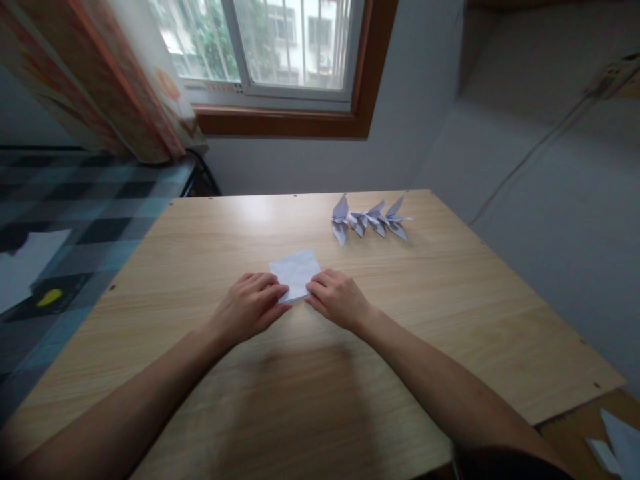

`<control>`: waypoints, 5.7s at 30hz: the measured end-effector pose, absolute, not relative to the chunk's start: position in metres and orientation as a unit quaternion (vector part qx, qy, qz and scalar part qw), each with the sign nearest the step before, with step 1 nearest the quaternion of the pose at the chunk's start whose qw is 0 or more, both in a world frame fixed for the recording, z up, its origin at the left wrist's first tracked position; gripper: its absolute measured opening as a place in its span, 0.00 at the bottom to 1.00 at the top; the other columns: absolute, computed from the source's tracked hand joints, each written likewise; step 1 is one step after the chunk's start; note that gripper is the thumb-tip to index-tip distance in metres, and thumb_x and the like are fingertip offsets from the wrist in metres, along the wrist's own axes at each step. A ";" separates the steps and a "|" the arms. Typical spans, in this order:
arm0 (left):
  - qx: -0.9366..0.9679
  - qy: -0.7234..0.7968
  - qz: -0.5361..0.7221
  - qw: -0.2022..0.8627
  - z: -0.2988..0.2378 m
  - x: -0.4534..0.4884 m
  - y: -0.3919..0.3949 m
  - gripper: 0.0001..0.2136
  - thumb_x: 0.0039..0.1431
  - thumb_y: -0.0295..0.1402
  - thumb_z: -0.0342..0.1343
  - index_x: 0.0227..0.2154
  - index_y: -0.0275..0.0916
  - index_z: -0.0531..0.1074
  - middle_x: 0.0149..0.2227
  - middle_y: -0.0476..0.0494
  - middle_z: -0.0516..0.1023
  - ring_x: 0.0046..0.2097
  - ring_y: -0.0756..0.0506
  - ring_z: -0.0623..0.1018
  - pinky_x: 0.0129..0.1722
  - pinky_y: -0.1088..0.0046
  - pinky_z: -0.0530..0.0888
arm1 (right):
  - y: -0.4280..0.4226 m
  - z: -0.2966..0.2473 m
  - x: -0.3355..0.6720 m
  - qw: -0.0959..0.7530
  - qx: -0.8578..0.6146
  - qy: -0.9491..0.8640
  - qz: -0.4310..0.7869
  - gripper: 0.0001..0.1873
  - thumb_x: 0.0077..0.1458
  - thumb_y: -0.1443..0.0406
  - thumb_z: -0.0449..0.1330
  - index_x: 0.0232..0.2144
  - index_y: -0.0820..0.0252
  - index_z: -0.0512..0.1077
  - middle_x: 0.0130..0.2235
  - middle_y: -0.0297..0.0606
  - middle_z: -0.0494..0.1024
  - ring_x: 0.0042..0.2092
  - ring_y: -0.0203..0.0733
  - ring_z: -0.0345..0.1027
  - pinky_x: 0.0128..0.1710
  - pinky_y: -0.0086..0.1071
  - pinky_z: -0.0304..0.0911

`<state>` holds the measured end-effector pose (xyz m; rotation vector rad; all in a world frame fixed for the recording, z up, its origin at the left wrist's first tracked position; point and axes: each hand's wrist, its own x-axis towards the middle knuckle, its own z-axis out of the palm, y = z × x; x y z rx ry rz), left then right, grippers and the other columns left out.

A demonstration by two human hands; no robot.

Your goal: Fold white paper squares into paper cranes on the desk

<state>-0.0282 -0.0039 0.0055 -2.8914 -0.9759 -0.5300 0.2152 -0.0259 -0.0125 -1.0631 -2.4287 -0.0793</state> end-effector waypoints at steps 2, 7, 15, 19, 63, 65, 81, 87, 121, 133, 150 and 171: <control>-0.930 -0.317 -0.187 0.014 0.006 -0.028 -0.004 0.11 0.65 0.39 0.52 0.38 0.39 0.76 0.37 0.42 0.77 0.40 0.42 0.76 0.44 0.62 0.69 | -0.026 -0.012 0.215 0.244 -0.390 -0.887 -0.029 0.08 0.64 0.62 0.59 0.36 0.60 0.75 0.39 0.44 0.79 0.42 0.47 0.71 0.44 0.39 0.67; -0.924 -0.319 -0.213 0.000 0.003 -0.029 -0.001 0.12 0.67 0.34 0.48 0.35 0.39 0.76 0.36 0.43 0.78 0.39 0.44 0.77 0.43 0.64 0.70 | -0.026 -0.012 0.214 0.261 -0.407 -0.875 -0.005 0.10 0.64 0.60 0.59 0.36 0.60 0.76 0.38 0.45 0.79 0.42 0.47 0.71 0.43 0.39 0.67; -0.893 -0.360 -0.266 -0.050 -0.001 -0.028 0.000 0.10 0.68 0.33 0.47 0.37 0.38 0.74 0.35 0.42 0.80 0.38 0.44 0.78 0.42 0.65 0.74 | -0.026 -0.014 0.210 0.271 -0.445 -0.853 0.023 0.10 0.65 0.68 0.54 0.41 0.59 0.76 0.38 0.43 0.81 0.41 0.46 0.72 0.43 0.38 0.68; -0.875 -0.378 -0.299 -0.057 0.000 -0.028 -0.003 0.11 0.67 0.31 0.47 0.46 0.36 0.71 0.37 0.40 0.81 0.38 0.44 0.79 0.41 0.65 0.75 | -0.024 -0.015 0.210 0.276 -0.454 -0.847 0.027 0.10 0.64 0.69 0.54 0.42 0.59 0.75 0.38 0.43 0.81 0.42 0.46 0.73 0.43 0.38 0.67; -0.933 -0.332 -0.138 0.027 0.011 -0.018 -0.012 0.15 0.69 0.38 0.46 0.45 0.36 0.75 0.51 0.36 0.80 0.55 0.37 0.77 0.59 0.52 0.65 | -0.045 0.001 0.193 0.144 -0.321 -0.931 -0.097 0.09 0.59 0.70 0.56 0.26 0.60 0.73 0.28 0.39 0.76 0.32 0.42 0.65 0.34 0.37 0.56; -0.928 -0.346 -0.131 0.029 0.012 -0.018 -0.013 0.14 0.68 0.37 0.47 0.45 0.36 0.75 0.51 0.36 0.79 0.55 0.37 0.77 0.59 0.51 0.65 | -0.046 -0.002 0.192 0.162 -0.297 -0.936 -0.102 0.10 0.58 0.70 0.56 0.25 0.60 0.72 0.27 0.39 0.76 0.30 0.42 0.65 0.33 0.37 0.56; -0.921 -0.376 -0.083 -0.061 0.002 -0.025 -0.005 0.19 0.66 0.32 0.45 0.57 0.38 0.68 0.66 0.37 0.66 0.68 0.35 0.63 0.65 0.45 0.59 | -0.010 -0.020 0.231 0.466 -0.487 -0.734 0.086 0.17 0.56 0.75 0.53 0.42 0.57 0.77 0.44 0.43 0.81 0.48 0.47 0.73 0.51 0.44 0.69; -0.920 -0.377 -0.079 -0.076 0.003 -0.026 -0.005 0.20 0.66 0.44 0.49 0.56 0.40 0.68 0.67 0.36 0.65 0.69 0.34 0.60 0.66 0.45 0.56 | -0.001 -0.027 0.241 0.398 -0.428 -0.797 0.151 0.14 0.60 0.71 0.57 0.41 0.55 0.80 0.48 0.43 0.80 0.50 0.46 0.72 0.53 0.45 0.68; -0.923 -0.375 -0.063 -0.059 0.005 -0.023 -0.009 0.32 0.61 0.57 0.50 0.59 0.37 0.66 0.67 0.34 0.62 0.69 0.30 0.58 0.66 0.43 0.54 | -0.035 -0.019 0.201 0.301 -0.268 -0.915 0.013 0.14 0.64 0.72 0.53 0.40 0.60 0.79 0.46 0.42 0.84 0.48 0.41 0.78 0.52 0.34 0.72; -0.923 -0.374 -0.062 -0.069 0.007 -0.022 -0.010 0.32 0.59 0.55 0.54 0.59 0.38 0.66 0.67 0.33 0.62 0.69 0.29 0.59 0.65 0.41 0.55 | -0.012 -0.024 0.226 0.267 -0.403 -0.874 0.040 0.18 0.57 0.76 0.57 0.44 0.57 0.80 0.50 0.43 0.82 0.54 0.46 0.76 0.57 0.42 0.71; -0.916 -0.386 -0.066 -0.084 0.006 -0.022 -0.009 0.37 0.60 0.59 0.51 0.63 0.36 0.60 0.68 0.31 0.60 0.69 0.30 0.58 0.66 0.43 0.54 | -0.020 -0.012 0.225 0.317 -0.383 -0.865 0.069 0.17 0.61 0.54 0.61 0.25 0.59 0.77 0.31 0.41 0.78 0.36 0.43 0.71 0.39 0.37 0.66; -0.895 -0.359 -0.222 -0.142 0.007 -0.028 -0.004 0.39 0.56 0.55 0.58 0.64 0.37 0.58 0.43 0.40 0.79 0.48 0.37 0.76 0.55 0.53 0.68 | -0.026 -0.006 0.220 0.228 -0.393 -0.890 0.019 0.14 0.60 0.54 0.62 0.30 0.58 0.71 0.43 0.48 0.81 0.46 0.50 0.76 0.46 0.41 0.69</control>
